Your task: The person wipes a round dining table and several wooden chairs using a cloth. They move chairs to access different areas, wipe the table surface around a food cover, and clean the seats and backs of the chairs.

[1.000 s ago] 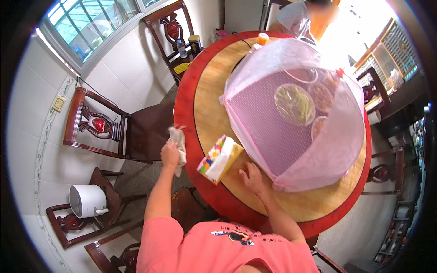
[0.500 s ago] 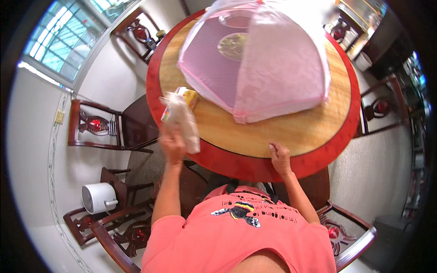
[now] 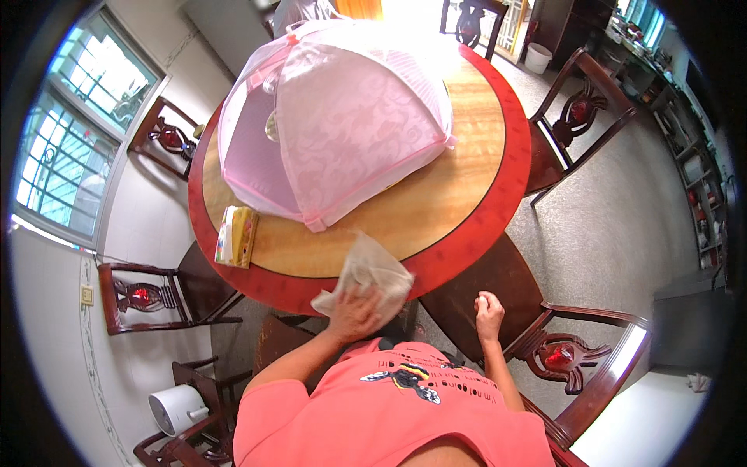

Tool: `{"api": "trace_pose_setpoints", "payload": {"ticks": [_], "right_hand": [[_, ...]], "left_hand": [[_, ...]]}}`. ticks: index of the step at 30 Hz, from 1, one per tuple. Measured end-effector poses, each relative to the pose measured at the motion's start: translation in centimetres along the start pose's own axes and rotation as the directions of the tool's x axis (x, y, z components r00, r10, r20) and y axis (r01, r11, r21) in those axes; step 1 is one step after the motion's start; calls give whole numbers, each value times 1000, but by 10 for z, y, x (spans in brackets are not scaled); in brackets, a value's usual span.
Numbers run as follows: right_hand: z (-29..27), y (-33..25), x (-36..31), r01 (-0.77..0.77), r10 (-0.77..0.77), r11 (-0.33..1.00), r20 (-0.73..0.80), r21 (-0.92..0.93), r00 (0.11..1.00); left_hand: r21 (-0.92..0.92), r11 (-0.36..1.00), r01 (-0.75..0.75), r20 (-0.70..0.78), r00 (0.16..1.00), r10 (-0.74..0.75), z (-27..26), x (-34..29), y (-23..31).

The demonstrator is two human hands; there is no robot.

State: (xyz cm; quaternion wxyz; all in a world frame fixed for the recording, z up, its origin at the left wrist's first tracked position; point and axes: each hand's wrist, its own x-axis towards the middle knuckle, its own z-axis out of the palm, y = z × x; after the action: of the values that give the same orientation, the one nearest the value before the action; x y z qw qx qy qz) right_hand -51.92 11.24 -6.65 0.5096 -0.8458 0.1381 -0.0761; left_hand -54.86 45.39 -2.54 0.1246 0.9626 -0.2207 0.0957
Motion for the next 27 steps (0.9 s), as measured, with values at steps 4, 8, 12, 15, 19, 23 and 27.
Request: {"api": "trace_pose_setpoints", "payload": {"ticks": [4,8,12,15,19,23,27], "right_hand": [[-13,46,-29,100,-119,976,-87,-196,989],[-30,59,-67,-150,123,951,-112,-272,986],[-33,104,-126,-422,457,805,-19,-417,889],[-34,109,-174,-595,687,644,22,-481,726],[-34,78,-224,-773,816,523,-52,-359,576],[-26,100,-276,-797,800,526,-146,-297,582],[-19,117,-301,-853,818,498,-245,-153,521]], "left_hand": [[42,962,-271,98,959,266,17,63,26],[44,924,-380,138,918,371,37,109,49],[-42,919,-392,233,891,390,57,154,78],[-48,905,-423,245,873,421,77,200,100],[-34,925,-378,89,921,379,113,263,130],[-135,929,-344,33,936,351,134,311,142],[-882,464,77,111,993,47,134,332,143]]}}
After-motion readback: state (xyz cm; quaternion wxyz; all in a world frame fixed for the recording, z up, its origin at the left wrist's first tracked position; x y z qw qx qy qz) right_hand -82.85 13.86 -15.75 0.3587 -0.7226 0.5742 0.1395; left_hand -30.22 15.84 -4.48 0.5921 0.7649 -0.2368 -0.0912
